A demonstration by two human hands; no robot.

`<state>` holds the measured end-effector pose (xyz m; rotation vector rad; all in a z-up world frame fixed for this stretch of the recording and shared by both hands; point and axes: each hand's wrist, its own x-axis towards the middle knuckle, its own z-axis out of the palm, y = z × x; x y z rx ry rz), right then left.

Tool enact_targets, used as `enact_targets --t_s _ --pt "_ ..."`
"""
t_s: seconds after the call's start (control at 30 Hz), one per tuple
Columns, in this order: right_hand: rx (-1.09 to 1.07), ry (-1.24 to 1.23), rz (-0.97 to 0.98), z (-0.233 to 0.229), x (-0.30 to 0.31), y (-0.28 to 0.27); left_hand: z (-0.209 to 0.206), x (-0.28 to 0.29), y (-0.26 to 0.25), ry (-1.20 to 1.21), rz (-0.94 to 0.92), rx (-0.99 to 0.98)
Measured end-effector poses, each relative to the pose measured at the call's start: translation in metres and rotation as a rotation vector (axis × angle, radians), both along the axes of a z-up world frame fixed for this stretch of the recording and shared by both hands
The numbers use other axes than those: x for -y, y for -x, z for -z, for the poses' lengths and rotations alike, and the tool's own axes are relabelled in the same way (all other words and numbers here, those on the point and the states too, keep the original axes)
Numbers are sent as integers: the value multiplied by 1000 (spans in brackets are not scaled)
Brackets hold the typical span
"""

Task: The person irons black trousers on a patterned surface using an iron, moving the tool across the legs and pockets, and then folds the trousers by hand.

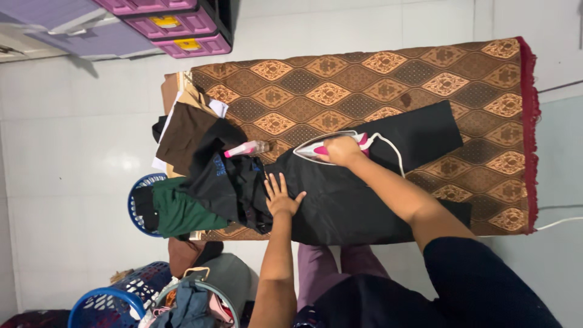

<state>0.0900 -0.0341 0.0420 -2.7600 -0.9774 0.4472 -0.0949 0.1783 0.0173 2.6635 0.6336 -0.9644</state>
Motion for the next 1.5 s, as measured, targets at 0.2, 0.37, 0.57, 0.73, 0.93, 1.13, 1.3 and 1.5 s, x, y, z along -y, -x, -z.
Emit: enact_targets --t_s 0.2,0.37,0.57,0.73,0.93,1.13,1.3,1.5 --pt "-54 40 257 -16 -31 -26 -1 -2 -6 40 -11 -50" --pt "-13 9 314 -21 -26 -4 -2 -6 -9 59 1 -49" --pt "-116 143 315 -27 13 39 -6 -10 -9 78 -6 -90" --pt "-137 241 172 -30 63 51 -8 -11 -9 103 -17 -105" --pt "-231 308 -9 -43 65 43 13 -14 20 114 16 128" --pt "-161 73 -14 -49 -17 53 37 -3 85 92 254 598" --pt "-22 -8 -2 -2 -97 58 41 -6 100 107 226 620" --pt "-75 44 -8 9 -101 53 43 -22 100 205 163 663"
